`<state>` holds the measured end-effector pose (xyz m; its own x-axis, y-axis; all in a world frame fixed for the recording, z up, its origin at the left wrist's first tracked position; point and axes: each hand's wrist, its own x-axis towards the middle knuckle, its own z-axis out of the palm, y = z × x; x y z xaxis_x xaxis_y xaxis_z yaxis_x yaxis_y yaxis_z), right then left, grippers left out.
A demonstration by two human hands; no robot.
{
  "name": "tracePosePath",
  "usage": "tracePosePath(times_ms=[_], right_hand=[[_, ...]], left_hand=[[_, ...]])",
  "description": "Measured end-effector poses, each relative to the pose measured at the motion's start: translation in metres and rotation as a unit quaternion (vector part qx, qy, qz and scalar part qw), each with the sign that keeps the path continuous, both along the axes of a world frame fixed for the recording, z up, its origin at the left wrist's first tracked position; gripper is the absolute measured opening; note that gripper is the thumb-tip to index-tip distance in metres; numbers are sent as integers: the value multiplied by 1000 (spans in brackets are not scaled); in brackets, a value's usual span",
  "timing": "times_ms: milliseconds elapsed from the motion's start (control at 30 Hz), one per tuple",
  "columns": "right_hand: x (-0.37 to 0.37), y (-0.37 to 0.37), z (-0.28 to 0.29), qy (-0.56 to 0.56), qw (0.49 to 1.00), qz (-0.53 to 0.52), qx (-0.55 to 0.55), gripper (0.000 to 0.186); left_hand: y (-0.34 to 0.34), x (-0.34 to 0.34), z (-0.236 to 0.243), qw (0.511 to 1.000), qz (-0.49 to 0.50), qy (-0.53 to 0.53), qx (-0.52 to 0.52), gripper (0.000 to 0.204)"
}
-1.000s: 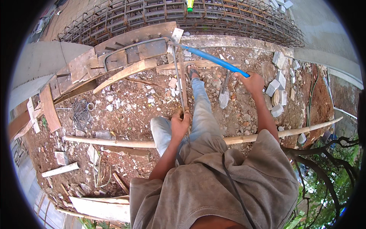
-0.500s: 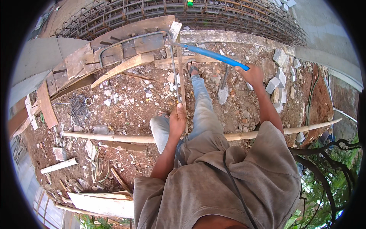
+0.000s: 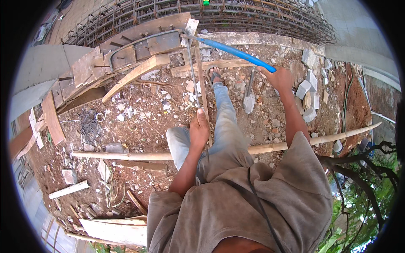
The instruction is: The person uses a hacksaw to cut a metal bar placed on a wooden support at a construction site. They repeatedly saw back and forth, adjusting their grip and position as needed, then walk away from the work area.
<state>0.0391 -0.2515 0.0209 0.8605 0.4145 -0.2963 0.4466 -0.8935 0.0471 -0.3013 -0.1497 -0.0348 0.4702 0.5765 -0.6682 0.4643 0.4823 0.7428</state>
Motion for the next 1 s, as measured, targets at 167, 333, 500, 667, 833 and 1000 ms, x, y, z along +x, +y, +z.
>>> tracePosePath(times_ms=[167,333,500,667,833,1000], right_hand=[[-17,-3,-4,-18,1000,-20,3,90],[-33,-7,-9,-35,998,-42,27,96],[-53,-8,-4,-48,997,-65,14,95],[-47,-6,1,1,997,-59,42,87],[-5,-7,6,21,998,-1,53,80],[20,-6,27,97,992,13,81,73]], left_hand=[[14,-11,-9,999,-11,-16,41,57],[24,-22,-13,998,-37,-17,43,56],[36,-36,-18,997,-54,-29,51,56],[31,-31,-14,992,-45,-105,-50,49],[3,-13,-2,997,20,-62,-45,50],[-2,-6,8,999,23,-36,-20,51]])
